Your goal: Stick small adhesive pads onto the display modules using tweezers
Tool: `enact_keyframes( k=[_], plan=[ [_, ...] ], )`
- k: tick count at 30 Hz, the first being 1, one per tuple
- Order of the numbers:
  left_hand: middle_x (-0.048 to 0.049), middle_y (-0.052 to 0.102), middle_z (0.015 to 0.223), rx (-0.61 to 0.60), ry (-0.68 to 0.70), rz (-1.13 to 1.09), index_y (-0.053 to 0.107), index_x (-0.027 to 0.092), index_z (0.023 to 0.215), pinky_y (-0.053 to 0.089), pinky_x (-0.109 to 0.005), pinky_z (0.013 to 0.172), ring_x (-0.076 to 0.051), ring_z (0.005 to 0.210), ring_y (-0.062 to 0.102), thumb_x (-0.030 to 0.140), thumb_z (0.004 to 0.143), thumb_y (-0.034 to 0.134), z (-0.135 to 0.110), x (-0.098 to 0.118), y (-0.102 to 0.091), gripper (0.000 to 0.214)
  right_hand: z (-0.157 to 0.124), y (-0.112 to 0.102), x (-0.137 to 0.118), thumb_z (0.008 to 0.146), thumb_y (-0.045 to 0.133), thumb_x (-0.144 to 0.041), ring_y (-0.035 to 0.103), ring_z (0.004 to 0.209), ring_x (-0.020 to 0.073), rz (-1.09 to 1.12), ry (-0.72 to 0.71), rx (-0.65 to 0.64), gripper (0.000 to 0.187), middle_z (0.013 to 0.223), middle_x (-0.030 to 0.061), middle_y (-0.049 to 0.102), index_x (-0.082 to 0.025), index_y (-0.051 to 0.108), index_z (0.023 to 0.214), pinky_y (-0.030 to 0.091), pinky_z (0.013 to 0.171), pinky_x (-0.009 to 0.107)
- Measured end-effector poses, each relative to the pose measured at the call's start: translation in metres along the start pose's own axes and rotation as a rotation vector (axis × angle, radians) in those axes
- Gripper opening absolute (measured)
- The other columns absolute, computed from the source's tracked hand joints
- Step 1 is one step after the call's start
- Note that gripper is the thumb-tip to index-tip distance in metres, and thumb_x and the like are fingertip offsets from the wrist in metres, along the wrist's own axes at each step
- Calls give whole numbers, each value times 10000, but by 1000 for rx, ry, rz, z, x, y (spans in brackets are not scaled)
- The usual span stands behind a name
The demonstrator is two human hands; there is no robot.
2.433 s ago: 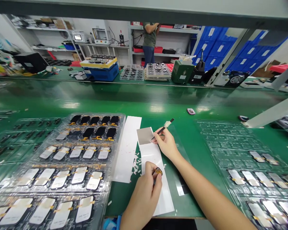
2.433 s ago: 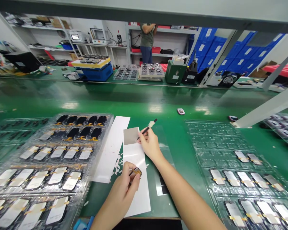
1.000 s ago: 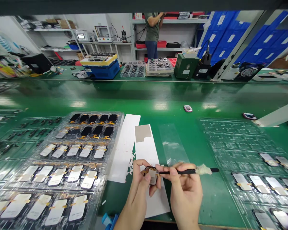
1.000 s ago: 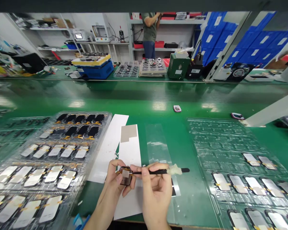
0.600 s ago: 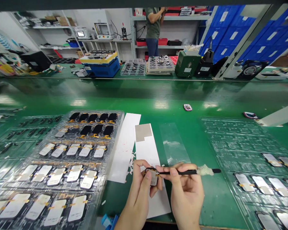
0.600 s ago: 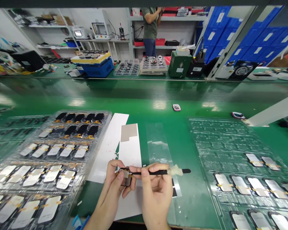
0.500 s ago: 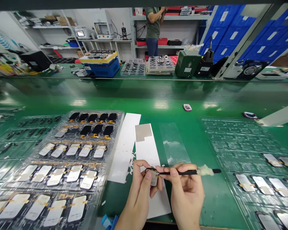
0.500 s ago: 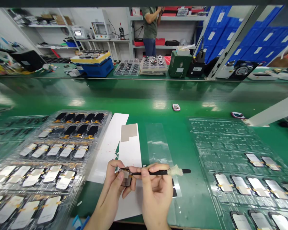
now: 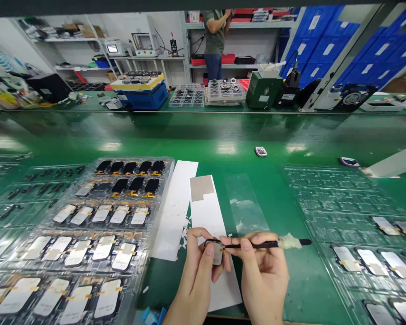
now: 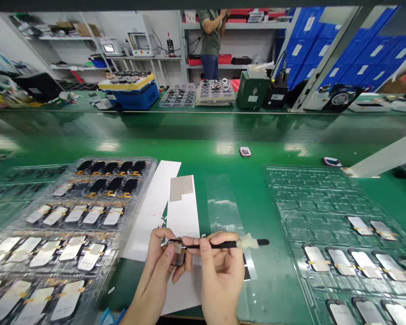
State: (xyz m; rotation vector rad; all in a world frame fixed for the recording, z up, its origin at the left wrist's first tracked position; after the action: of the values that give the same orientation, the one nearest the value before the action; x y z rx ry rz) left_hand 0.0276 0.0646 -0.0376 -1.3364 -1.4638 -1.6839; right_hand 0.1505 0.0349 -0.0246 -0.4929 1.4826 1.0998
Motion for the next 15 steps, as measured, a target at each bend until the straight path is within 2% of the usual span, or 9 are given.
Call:
enact_keyframes(
  k=[8, 12, 15],
  plan=[
    [51, 620, 621, 83, -28, 14, 372, 250, 963, 211, -170, 467, -43, 437, 295, 561, 1005, 488, -5, 4, -2, 335, 1, 6, -6, 969, 636, -195, 769, 768, 208, -12, -73, -55, 123, 852, -4, 630, -254, 530, 990, 657, 594, 257],
    [47, 614, 659, 148, -47, -17, 405, 241, 958, 296, -158, 503, -51, 503, 412, 563, 969, 572, -8, 4, -4, 362, 0, 7, -8, 961, 645, -193, 771, 759, 216, -47, -102, -65, 126, 862, 11, 638, -238, 531, 992, 666, 605, 265],
    [71, 543, 621, 216, -47, 3, 417, 238, 944, 352, -178, 541, -73, 549, 478, 599, 903, 650, -9, 4, -8, 432, -1, 10, -10, 975, 618, -170, 775, 779, 213, -48, -119, -101, 121, 861, 10, 653, -241, 527, 1008, 669, 626, 263]
  ],
)
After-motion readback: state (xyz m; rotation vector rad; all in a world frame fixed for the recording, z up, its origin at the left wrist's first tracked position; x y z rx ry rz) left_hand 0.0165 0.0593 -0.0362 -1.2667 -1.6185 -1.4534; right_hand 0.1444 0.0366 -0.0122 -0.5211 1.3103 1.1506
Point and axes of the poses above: each hand's wrist, its own z-axis towards the middle knuckle, its own y-axis out of the palm, x = y × z, the point moved 8 cm from there along z, towards the middle knuckle
